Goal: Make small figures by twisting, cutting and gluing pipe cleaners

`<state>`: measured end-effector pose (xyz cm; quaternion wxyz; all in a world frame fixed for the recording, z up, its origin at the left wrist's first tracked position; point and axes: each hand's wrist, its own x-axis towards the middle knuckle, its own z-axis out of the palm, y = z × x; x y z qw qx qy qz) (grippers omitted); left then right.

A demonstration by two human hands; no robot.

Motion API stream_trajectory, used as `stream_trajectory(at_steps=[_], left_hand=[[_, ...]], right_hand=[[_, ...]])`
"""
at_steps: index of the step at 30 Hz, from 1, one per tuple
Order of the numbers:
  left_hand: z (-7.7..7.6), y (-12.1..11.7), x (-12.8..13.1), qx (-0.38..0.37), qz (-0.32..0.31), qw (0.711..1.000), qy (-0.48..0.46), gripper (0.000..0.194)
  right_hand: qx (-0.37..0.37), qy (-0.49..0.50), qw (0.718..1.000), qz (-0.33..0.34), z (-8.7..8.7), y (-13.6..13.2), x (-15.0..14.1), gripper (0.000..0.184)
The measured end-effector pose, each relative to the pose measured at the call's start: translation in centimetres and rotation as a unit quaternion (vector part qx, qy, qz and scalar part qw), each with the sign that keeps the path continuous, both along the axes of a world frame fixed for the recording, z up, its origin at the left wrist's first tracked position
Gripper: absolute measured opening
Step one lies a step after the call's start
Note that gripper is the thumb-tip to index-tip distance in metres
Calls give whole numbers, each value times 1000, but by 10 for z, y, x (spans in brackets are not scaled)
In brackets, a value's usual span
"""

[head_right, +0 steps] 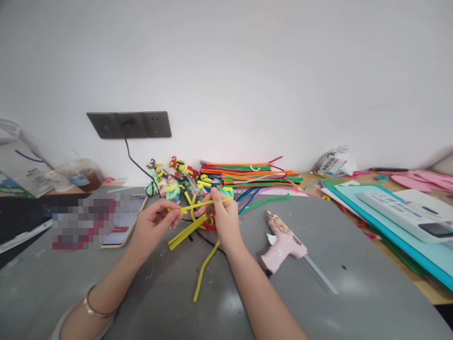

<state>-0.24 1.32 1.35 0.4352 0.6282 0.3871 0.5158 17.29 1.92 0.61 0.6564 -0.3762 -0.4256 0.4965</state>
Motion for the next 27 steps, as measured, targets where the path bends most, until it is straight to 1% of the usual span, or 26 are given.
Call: stream_trajectory(at_steps=[3, 6, 8, 11, 16, 27], left_hand=[[0, 0, 0, 11, -2, 1000, -21, 21], [0, 2, 0, 20, -8, 999, -31, 22], [0, 3, -1, 21, -5, 999, -38, 21], [1, 4, -3, 19, -5, 999, -47, 21], [3, 3, -5, 19, -16, 999, -45, 20], [6, 0, -4, 9, -53, 997, -50, 19]], right_hand=[[15, 6, 998, 65, 0, -1, -1, 45], [32, -9, 990, 136, 1, -3, -3, 35], [40, -22, 986, 160, 2, -5, -3, 29], [34, -51, 984, 169, 5, -6, 0, 23], [44, -104, 980, 161, 8, -5, 5, 22], [61, -139, 966, 209, 13, -5, 7, 25]])
